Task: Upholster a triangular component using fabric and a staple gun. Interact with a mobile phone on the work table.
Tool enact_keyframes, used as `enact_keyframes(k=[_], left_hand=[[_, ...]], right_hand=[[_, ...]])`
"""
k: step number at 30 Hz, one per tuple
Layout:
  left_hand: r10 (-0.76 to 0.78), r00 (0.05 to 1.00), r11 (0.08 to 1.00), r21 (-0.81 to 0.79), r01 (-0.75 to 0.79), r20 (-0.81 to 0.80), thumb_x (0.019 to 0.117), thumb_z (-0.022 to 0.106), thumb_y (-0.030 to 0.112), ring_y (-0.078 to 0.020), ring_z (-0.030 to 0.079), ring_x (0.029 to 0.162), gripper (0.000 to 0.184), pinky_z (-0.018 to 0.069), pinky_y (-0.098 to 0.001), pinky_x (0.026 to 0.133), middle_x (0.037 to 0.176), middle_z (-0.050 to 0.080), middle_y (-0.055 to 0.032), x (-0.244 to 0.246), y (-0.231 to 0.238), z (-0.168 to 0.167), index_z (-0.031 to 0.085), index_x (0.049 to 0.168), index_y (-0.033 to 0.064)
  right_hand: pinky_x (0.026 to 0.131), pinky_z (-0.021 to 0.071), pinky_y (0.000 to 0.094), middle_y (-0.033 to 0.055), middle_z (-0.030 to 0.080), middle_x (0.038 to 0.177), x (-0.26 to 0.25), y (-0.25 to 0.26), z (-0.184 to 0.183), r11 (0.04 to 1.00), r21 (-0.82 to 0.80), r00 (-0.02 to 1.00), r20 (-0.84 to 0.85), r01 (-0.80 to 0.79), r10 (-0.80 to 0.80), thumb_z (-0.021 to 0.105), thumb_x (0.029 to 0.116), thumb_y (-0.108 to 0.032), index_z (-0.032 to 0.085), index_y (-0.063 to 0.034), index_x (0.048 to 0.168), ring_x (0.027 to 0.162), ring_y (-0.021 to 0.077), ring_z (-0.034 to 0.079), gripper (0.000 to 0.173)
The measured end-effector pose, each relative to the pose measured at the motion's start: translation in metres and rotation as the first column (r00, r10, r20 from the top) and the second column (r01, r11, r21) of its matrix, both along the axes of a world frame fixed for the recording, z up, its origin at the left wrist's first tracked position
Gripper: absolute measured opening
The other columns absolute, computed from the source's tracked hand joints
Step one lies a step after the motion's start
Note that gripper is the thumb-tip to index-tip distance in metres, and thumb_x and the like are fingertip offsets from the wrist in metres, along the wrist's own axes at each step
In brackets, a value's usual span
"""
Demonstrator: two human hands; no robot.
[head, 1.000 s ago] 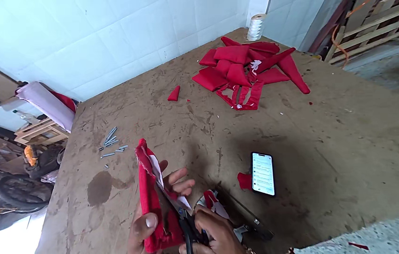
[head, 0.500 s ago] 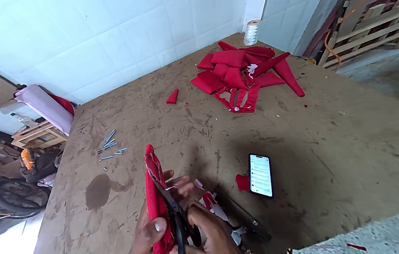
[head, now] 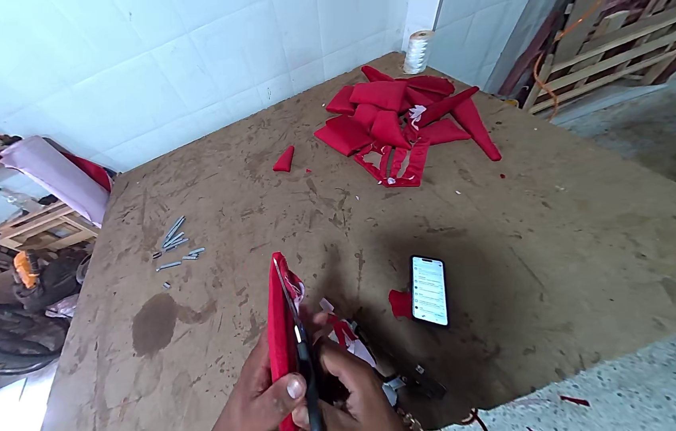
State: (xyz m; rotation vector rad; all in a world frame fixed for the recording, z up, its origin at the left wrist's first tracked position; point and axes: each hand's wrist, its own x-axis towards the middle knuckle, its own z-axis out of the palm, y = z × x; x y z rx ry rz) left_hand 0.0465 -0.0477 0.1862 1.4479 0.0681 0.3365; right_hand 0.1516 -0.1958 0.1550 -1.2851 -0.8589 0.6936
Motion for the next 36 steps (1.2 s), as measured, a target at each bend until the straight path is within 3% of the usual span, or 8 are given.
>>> enact_keyframes(k=[4, 8, 16, 20, 25, 28, 32, 36], left_hand=[[0.075, 0.996, 0.997, 0.024, -0.074, -0.039, 0.0993, 0.053, 0.061, -0.0437, 0.055, 0.131, 0.086, 0.0486, -0.0561, 0.109, 0.143, 0.053, -0.0286, -0.001, -0.004, -0.006, 0.033, 0.148, -0.0063], [0.127, 0.982, 0.971, 0.218, -0.094, -0.138, 0.0974, 0.043, 0.072, -0.0301, 0.059, 0.128, 0.095, 0.0509, -0.0482, 0.109, 0.145, 0.055, -0.0200, -0.007, -0.009, -0.020, 0.031, 0.151, -0.0051], [0.171, 0.967, 0.971, 0.196, -0.134, -0.187, 0.0981, 0.048, 0.068, -0.0294, 0.060, 0.126, 0.089, 0.0521, -0.0474, 0.105, 0.148, 0.052, -0.0200, -0.013, -0.006, -0.044, 0.033, 0.152, -0.0020], [0.312, 0.931, 0.950, 0.083, -0.302, -0.188, 0.0996, 0.053, 0.058, -0.0272, 0.063, 0.117, 0.080, 0.0539, -0.0437, 0.099, 0.137, 0.059, -0.0205, -0.015, -0.011, -0.059, 0.037, 0.147, -0.0042], [0.435, 0.863, 0.891, -0.016, -0.454, -0.258, 0.0936, 0.059, 0.063, -0.0210, 0.066, 0.092, 0.086, 0.0578, -0.0342, 0.074, 0.118, 0.065, -0.0164, -0.020, -0.008, -0.073, 0.041, 0.144, -0.0033], [0.430, 0.872, 0.893, -0.030, -0.448, -0.234, 0.0935, 0.063, 0.058, -0.0201, 0.064, 0.083, 0.081, 0.0562, -0.0329, 0.068, 0.108, 0.066, -0.0154, -0.024, -0.004, -0.079, 0.043, 0.144, -0.0020], [0.451, 0.860, 0.887, 0.015, -0.461, -0.237, 0.0930, 0.069, 0.050, -0.0158, 0.064, 0.078, 0.073, 0.0571, -0.0303, 0.065, 0.098, 0.066, -0.0091, -0.019, -0.004, -0.075, 0.048, 0.141, -0.0005], [0.460, 0.839, 0.887, 0.107, -0.449, -0.290, 0.0889, 0.079, 0.034, -0.0136, 0.070, 0.083, 0.061, 0.0619, -0.0315, 0.075, 0.100, 0.071, -0.0057, -0.011, -0.005, -0.069, 0.053, 0.131, -0.0023]], right_hand=[[0.069, 0.0569, 0.0346, 0.0116, 0.066, 0.088, -0.009, 0.003, -0.008, 0.996, 0.093, 0.998, -0.060, 0.016, -0.010, 0.078, 0.0910, -0.030, 0.067, 0.0004, 0.085, 0.080, 0.0176, 0.065, 0.033], [0.069, 0.0592, 0.0336, 0.0049, 0.070, 0.094, -0.006, 0.007, 0.000, 1.000, -0.006, 0.987, -0.157, 0.017, -0.018, 0.074, 0.0913, -0.048, 0.070, -0.0032, 0.112, 0.080, 0.0131, 0.067, 0.050], [0.055, 0.0523, 0.0297, 0.0039, 0.064, 0.071, -0.007, 0.012, -0.012, 1.000, -0.008, 0.936, -0.352, 0.011, -0.013, 0.075, 0.0934, -0.033, 0.069, -0.0022, 0.087, 0.060, 0.0115, 0.060, 0.032], [0.054, 0.0530, 0.0293, 0.0028, 0.065, 0.075, -0.001, 0.018, -0.018, 0.994, -0.058, 0.912, -0.407, -0.089, 0.058, 0.072, 0.0955, -0.035, 0.070, -0.0039, 0.099, 0.060, 0.0116, 0.060, 0.031], [0.084, 0.0583, 0.0348, 0.0032, 0.065, 0.113, 0.041, 0.026, -0.051, 0.963, -0.255, 0.995, -0.025, 0.091, -0.101, 0.071, 0.0920, -0.049, 0.074, -0.0119, 0.097, 0.103, 0.0143, 0.064, 0.037], [0.077, 0.0565, 0.0412, 0.0034, 0.065, 0.096, 0.086, 0.037, -0.077, 0.811, -0.560, 0.961, 0.275, 0.170, -0.012, 0.062, 0.0937, -0.060, 0.073, -0.0155, 0.091, 0.087, 0.0179, 0.064, 0.045], [0.083, 0.0522, 0.0579, 0.0119, 0.070, 0.094, 0.135, 0.063, -0.108, 0.528, -0.840, 0.922, 0.296, 0.128, 0.248, 0.052, 0.1011, -0.048, 0.070, -0.0111, 0.105, 0.094, 0.0321, 0.068, 0.041], [0.097, 0.0513, 0.0550, 0.0125, 0.070, 0.116, 0.154, 0.066, -0.122, 0.547, -0.837, 0.922, 0.228, 0.022, 0.313, 0.045, 0.1058, -0.044, 0.066, -0.0131, 0.132, 0.110, 0.0302, 0.067, 0.045]])
